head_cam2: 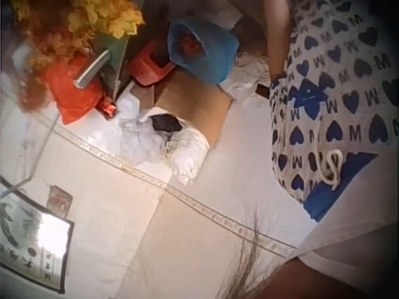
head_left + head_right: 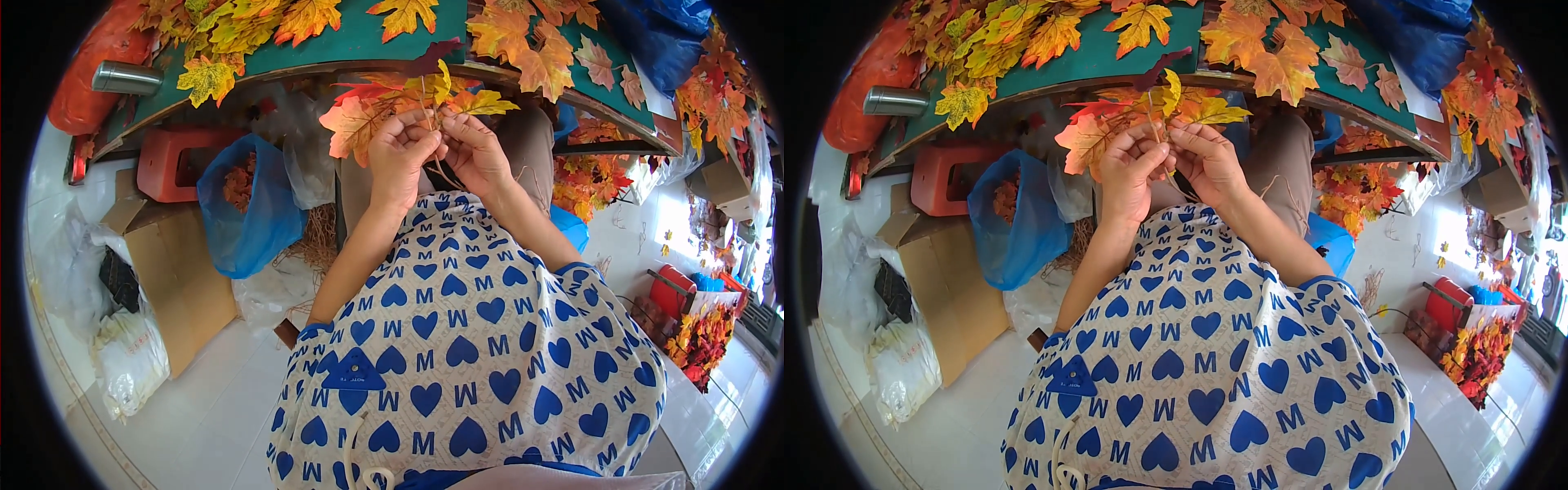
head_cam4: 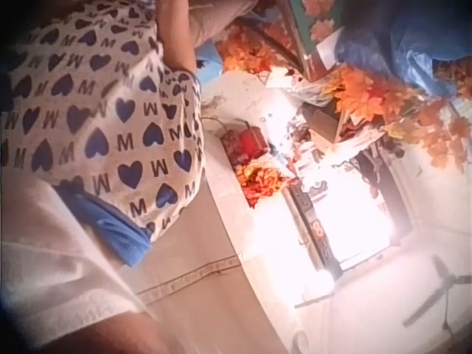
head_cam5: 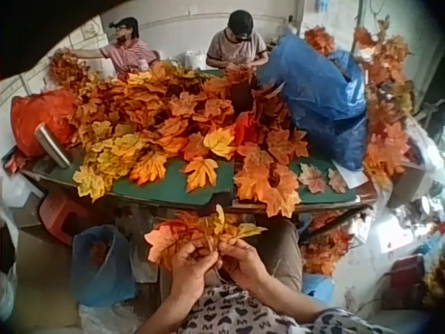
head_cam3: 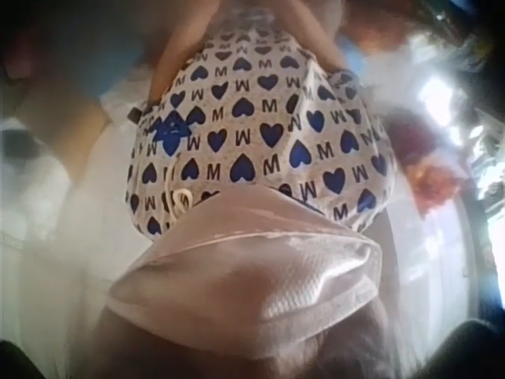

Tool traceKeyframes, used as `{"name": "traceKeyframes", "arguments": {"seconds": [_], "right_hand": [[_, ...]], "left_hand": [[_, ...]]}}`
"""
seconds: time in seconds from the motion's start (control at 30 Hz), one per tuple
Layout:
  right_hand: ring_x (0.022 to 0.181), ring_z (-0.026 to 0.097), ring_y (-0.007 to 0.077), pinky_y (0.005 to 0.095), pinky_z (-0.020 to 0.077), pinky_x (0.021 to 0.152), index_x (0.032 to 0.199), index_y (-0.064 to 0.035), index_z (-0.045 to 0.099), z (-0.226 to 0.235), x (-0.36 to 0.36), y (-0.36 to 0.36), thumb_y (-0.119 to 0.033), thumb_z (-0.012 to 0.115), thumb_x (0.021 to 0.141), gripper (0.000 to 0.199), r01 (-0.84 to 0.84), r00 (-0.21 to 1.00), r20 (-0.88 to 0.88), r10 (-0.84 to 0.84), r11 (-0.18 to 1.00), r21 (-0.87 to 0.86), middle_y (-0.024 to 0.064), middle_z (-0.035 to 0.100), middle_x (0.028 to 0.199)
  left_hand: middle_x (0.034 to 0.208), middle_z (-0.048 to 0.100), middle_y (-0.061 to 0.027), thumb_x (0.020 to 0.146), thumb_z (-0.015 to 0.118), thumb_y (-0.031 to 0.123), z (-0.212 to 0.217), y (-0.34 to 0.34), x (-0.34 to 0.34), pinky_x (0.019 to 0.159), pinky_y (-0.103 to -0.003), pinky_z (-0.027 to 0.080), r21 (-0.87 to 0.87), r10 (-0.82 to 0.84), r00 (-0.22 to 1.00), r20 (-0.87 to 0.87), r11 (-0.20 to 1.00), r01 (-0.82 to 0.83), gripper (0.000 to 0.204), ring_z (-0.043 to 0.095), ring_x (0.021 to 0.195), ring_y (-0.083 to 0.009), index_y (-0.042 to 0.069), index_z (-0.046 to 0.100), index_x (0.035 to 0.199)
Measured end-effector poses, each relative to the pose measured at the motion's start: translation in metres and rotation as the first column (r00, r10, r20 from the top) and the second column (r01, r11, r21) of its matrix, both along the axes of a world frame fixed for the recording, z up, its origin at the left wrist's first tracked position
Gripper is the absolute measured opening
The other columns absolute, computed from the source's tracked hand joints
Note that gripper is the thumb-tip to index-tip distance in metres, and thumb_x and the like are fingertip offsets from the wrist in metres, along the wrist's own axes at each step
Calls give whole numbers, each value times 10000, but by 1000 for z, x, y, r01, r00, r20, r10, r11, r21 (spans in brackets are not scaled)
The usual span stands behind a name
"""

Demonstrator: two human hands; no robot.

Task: The person assembles artificial maple leaves by hand, attaching individual artificial leaves to plastic stems.

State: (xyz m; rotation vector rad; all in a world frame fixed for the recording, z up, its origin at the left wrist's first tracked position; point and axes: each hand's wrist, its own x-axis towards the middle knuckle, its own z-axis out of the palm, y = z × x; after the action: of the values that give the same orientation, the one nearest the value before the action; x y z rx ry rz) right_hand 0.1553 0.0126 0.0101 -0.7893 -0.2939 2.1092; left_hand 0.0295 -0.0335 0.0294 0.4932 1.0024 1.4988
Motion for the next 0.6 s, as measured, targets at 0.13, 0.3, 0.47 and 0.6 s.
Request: {"name": "traceKeyframes", "arguments": {"seconds": [0.13, 0.3, 0.47, 0.6], "right_hand": [[676, 620, 135, 235, 548, 606, 868, -19, 580, -1, 2, 1, -16, 598, 844, 30, -36, 999, -24, 35, 999, -8, 57, 614, 813], [664, 623, 137, 242, 554, 605, 829, -22, 574, -3, 1, -1, -4, 592, 843, 30, -14, 1000, 1, 14, 1000, -10, 61, 619, 801], [639, 628, 141, 244, 553, 613, 838, -12, 577, -1, 0, -3, 2, 613, 828, 40, 17, 996, 83, -24, 996, 91, 66, 628, 786], [639, 634, 155, 251, 550, 616, 840, -7, 577, -2, -1, -4, -5, 636, 815, 64, 18, 992, 120, -45, 978, 210, 71, 633, 781]], "left_hand": [[735, 590, -41, 767, 630, -69, 0, 1, 1, 573, -232, 507, -5, 2, 1000, -1, 1000, -2, 268, 601, 612, -126, -47, 557, 1025], [738, 591, -42, 763, 632, -71, -1, 1, 0, 583, -231, 524, -34, 3, 999, -32, 999, -5, 274, 600, 612, -120, -46, 562, 1027], [751, 614, -38, 788, 627, -50, -5, 0, 1, 551, -209, 492, -17, 11, 1000, 22, 1000, -11, 273, 615, 635, -112, -24, 579, 1055], [782, 639, -38, 809, 628, -27, -11, -2, 2, 527, -192, 459, 53, 22, 999, 27, 998, -23, 302, 630, 663, -111, 10, 592, 1106]]}}
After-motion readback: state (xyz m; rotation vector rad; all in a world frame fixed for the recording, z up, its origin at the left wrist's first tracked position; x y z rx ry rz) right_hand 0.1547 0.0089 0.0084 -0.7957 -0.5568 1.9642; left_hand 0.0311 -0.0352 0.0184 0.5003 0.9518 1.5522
